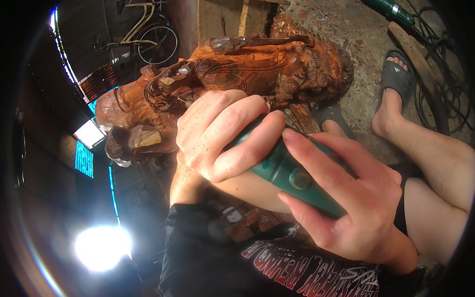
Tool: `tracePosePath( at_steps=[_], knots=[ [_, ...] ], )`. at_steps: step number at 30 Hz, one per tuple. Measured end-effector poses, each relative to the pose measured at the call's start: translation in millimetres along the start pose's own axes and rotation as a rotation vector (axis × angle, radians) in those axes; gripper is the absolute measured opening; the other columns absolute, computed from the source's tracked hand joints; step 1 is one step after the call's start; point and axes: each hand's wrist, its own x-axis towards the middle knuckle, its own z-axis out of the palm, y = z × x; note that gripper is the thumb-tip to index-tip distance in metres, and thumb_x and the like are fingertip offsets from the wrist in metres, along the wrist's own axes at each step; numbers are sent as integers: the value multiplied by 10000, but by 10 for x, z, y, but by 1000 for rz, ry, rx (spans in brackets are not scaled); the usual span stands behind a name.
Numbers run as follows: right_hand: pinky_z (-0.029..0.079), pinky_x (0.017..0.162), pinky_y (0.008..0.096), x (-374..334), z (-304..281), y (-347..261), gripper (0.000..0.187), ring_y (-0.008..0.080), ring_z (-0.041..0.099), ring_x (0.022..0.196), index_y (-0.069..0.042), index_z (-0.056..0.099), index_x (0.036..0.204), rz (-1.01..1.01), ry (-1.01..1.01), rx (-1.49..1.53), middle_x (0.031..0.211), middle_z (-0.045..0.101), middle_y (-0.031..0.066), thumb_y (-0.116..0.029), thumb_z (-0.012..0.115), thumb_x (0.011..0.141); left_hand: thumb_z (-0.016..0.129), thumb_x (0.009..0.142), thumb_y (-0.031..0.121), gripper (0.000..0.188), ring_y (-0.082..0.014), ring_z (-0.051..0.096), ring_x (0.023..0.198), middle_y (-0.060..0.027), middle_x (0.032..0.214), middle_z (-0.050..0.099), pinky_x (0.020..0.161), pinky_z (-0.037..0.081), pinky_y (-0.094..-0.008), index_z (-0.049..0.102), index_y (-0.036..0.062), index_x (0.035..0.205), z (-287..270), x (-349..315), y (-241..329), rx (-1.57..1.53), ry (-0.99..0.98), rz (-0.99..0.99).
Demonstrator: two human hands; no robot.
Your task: The person uses a green rotary carving tool to shape a large piece of reddish-brown wood. They hold the tool with both hands and move it along the wood's surface, removing material and creating carved details.
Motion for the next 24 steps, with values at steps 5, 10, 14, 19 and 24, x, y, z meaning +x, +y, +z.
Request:
tracePosePath(
  at_steps=[5,10,14,19,24],
  knots=[
    [637,846,414,8,4,19,661,361,767,1003,8,670,1414,-21,5,7,1216,719,256,-124,868,797,777,653,180,404,-234,680,692,-93,873,698,543,517,-312,741,85,1044,1,8,13,9,8,-17],
    [640,851,423,23,0,15,657,377,770,1003,9,677,1400,-36,9,2,1216,720,264,-120,871,786,779,646,172,417,-236,687,707,-89,889,702,562,535,-319,741,91,1053,-12,15,-19,29,15,15],
    [643,852,425,35,7,21,657,381,773,997,9,683,1390,-47,17,-8,1215,721,267,-114,875,774,783,652,164,416,-237,692,718,-85,906,706,576,547,-324,744,102,1062,-15,11,-11,37,16,1],
    [642,860,423,29,-5,19,656,382,770,1008,9,687,1384,-25,7,7,1217,721,267,-107,876,767,788,666,158,408,-236,697,724,-80,922,709,580,550,-327,748,118,1070,-1,-9,20,24,0,-37],
    [639,865,424,29,0,10,661,378,768,1021,9,685,1388,-56,18,-19,1221,722,260,-105,879,767,790,669,153,406,-232,698,724,-80,923,709,576,548,-323,748,111,1070,-7,0,-1,44,28,2]
  ],
)
